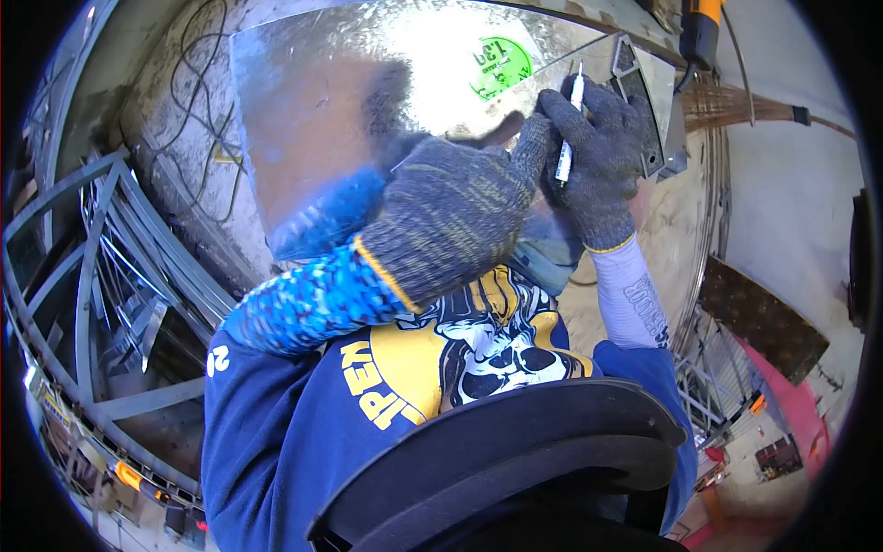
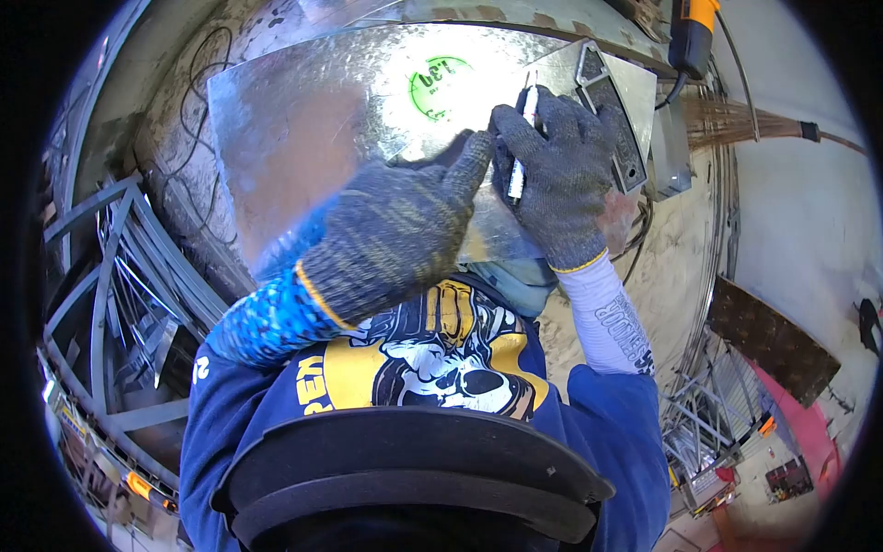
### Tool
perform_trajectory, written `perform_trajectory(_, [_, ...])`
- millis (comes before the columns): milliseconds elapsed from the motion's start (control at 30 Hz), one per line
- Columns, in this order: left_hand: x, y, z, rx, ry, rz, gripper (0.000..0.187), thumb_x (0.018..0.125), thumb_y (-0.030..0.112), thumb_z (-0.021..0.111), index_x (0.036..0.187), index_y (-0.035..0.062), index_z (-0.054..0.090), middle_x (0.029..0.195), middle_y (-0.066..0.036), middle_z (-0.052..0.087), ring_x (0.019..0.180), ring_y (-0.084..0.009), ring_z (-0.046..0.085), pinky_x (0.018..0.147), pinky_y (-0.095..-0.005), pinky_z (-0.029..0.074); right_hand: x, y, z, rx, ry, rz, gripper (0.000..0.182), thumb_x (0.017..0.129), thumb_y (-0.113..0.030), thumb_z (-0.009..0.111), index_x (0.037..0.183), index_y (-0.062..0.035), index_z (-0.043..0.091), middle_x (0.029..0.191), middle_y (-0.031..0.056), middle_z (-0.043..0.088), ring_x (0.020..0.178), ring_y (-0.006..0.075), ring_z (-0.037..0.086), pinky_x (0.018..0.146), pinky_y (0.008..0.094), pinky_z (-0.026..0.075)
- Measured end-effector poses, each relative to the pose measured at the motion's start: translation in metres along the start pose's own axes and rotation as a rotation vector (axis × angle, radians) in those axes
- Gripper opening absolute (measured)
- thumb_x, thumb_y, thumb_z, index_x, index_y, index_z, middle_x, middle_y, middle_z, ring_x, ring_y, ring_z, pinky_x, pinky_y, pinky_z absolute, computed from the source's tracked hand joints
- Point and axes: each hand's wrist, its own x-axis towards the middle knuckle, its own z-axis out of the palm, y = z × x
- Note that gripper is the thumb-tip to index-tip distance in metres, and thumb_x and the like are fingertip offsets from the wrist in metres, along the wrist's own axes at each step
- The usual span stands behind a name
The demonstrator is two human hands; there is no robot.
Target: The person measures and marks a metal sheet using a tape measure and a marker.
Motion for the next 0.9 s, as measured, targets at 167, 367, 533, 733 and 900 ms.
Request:
perform_trajectory(167, [0.017,0.019,0.010,-0.126,0.089,-0.178,0.068,0.089,0.017,0.062,0.150,-0.0038,0.040,0.108,-0.021,0.072,0.078,-0.0333,0.074,0.066,-0.0451,0.059,-0.001,0.000,-0.002,-0.016,-0.023,-0.024,0.045,0.075,-0.022,0.081,0.119,-0.0199,0.074,0.116,0.0106,0.062,0.107,0.0308,0.059,0.099,0.0501,0.040])
perform_trajectory(367, [0.028,0.020,0.011,-0.100,0.014,-0.247,0.070,0.089,0.019,0.065,0.150,-0.0028,0.038,0.104,-0.020,0.072,0.082,-0.0335,0.075,0.065,-0.0453,0.059,-0.005,0.007,0.003,0.002,0.010,-0.040,0.052,0.070,-0.022,0.084,0.121,-0.0175,0.073,0.119,0.0122,0.062,0.112,0.0330,0.060,0.102,0.0511,0.040])
perform_trajectory(533, [0.031,0.022,0.010,-0.105,-0.007,-0.265,0.069,0.090,0.019,0.064,0.150,-0.0017,0.039,0.103,-0.020,0.073,0.082,-0.0343,0.075,0.065,-0.0455,0.059,-0.001,0.002,-0.003,0.004,-0.023,-0.014,0.051,0.072,-0.023,0.084,0.122,-0.0177,0.072,0.123,0.0124,0.062,0.115,0.0335,0.060,0.102,0.0499,0.041])
perform_trajectory(733, [0.029,0.020,0.011,-0.119,0.004,-0.249,0.069,0.090,0.020,0.065,0.150,-0.0030,0.038,0.105,-0.021,0.073,0.084,-0.0357,0.075,0.067,-0.0478,0.059,0.012,0.006,-0.017,0.045,-0.026,-0.032,0.040,0.084,-0.018,0.077,0.123,-0.0147,0.071,0.113,0.0130,0.067,0.108,0.0340,0.063,0.101,0.0497,0.042])
perform_trajectory(900, [0.029,0.020,0.009,-0.156,-0.022,-0.260,0.069,0.091,0.023,0.065,0.149,-0.0042,0.039,0.106,-0.021,0.072,0.087,-0.0367,0.074,0.070,-0.0491,0.059,0.049,0.025,-0.045,0.766,-0.040,0.292,0.029,0.096,-0.016,0.071,0.121,-0.0014,0.071,0.109,0.0090,0.073,0.102,0.0194,0.068,0.090,0.0331,0.054])
